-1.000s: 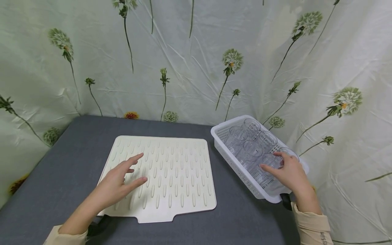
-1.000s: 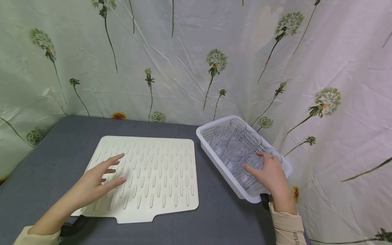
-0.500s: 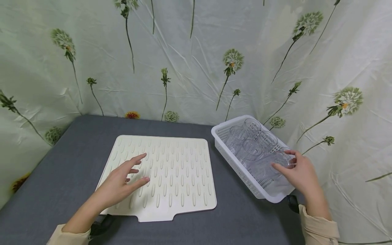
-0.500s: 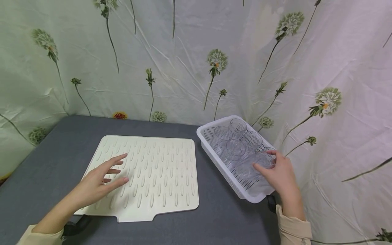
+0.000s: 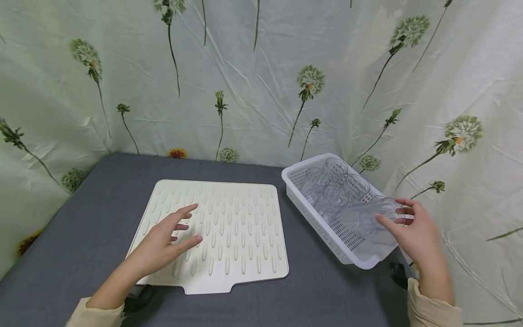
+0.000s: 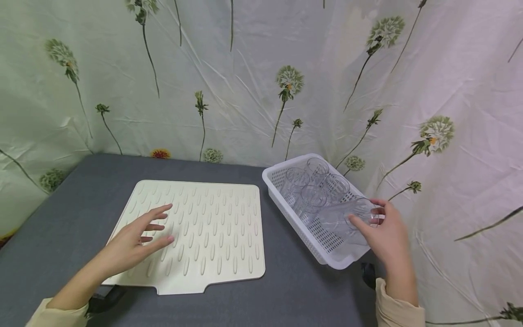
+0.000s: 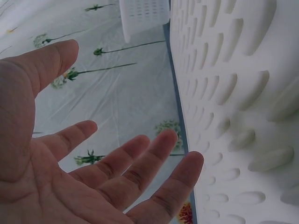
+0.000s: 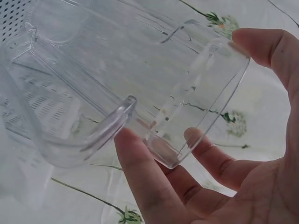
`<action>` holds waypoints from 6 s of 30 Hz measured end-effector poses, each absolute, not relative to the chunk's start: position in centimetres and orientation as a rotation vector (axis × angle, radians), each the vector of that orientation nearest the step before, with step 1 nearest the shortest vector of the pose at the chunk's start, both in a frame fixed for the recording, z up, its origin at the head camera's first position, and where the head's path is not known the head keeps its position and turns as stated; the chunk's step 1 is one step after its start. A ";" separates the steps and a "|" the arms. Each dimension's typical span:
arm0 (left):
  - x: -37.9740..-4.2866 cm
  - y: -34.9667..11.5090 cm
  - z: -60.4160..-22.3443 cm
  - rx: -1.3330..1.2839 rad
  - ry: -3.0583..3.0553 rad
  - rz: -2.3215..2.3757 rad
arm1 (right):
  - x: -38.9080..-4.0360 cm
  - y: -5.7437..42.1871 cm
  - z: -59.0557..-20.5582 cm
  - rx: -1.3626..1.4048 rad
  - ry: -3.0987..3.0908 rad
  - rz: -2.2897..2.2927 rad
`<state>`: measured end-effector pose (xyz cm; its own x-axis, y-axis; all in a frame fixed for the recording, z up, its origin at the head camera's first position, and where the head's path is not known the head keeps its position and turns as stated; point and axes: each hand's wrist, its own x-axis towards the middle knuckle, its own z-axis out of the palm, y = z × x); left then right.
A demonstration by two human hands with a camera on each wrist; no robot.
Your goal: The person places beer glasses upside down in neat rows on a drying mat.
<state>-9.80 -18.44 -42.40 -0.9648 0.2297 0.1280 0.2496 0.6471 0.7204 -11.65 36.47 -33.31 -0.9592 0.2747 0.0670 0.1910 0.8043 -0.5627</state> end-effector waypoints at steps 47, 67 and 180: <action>-10.7 -15.7 -42.0 -0.520 -2.707 -1.336 | -7.3 32.6 -36.3 -0.397 -2.043 1.788; -11.2 -14.2 -41.4 -0.582 -2.694 -1.428 | -8.0 30.3 -38.4 -0.147 -2.072 1.936; -12.1 -12.5 -42.6 -0.946 -2.310 -1.826 | -11.9 19.0 -46.9 0.558 -2.134 2.693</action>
<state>-12.08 -12.47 -42.56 -0.8117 0.4278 0.3977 0.4857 0.1162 0.8664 -11.94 19.03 -46.91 -0.8932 -0.4482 0.0373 0.0661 -0.2130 -0.9748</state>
